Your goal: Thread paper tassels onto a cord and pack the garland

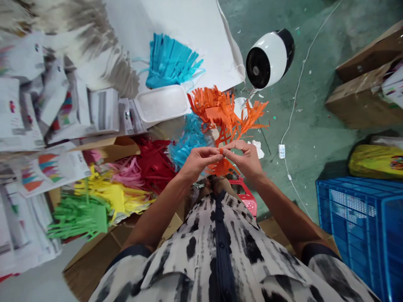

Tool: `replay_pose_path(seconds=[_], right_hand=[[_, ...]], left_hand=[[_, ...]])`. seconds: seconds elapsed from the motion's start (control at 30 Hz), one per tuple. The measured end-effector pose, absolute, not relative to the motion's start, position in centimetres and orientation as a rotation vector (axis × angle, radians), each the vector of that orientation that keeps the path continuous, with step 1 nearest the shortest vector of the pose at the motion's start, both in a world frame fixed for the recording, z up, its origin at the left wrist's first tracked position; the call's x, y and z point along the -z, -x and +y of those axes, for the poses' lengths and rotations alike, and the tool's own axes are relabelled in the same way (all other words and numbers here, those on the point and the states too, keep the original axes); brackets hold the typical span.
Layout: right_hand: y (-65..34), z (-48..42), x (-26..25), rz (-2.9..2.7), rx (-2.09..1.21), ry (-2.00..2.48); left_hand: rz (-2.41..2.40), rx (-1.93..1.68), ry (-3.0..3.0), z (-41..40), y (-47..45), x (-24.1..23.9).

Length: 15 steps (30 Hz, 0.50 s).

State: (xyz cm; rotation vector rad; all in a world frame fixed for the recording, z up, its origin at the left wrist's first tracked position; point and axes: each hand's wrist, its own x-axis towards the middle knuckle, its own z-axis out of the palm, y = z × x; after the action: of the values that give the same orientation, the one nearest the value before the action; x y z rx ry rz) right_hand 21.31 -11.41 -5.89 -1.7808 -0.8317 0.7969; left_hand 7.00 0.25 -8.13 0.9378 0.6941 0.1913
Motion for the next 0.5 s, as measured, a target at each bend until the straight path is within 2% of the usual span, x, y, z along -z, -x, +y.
replay_pose_path(seconds=[0.17,0.37,0.5], right_hand=[[-19.6,-11.3,6.6,-0.955,-0.849,1.766],[-18.4,-14.2,9.7,-1.306,-1.133,1.842],[-19.7,-14.1,8.4,-1.212,-0.735,2.063]], left_hand=[[0.803,-0.411,-0.732,0.7,-6.5,8.6],[0.818,-0.718,-0.650,3.2,-5.2,8.2],[0.864,-0.708,-0.853,2.8,-4.3,7.3]])
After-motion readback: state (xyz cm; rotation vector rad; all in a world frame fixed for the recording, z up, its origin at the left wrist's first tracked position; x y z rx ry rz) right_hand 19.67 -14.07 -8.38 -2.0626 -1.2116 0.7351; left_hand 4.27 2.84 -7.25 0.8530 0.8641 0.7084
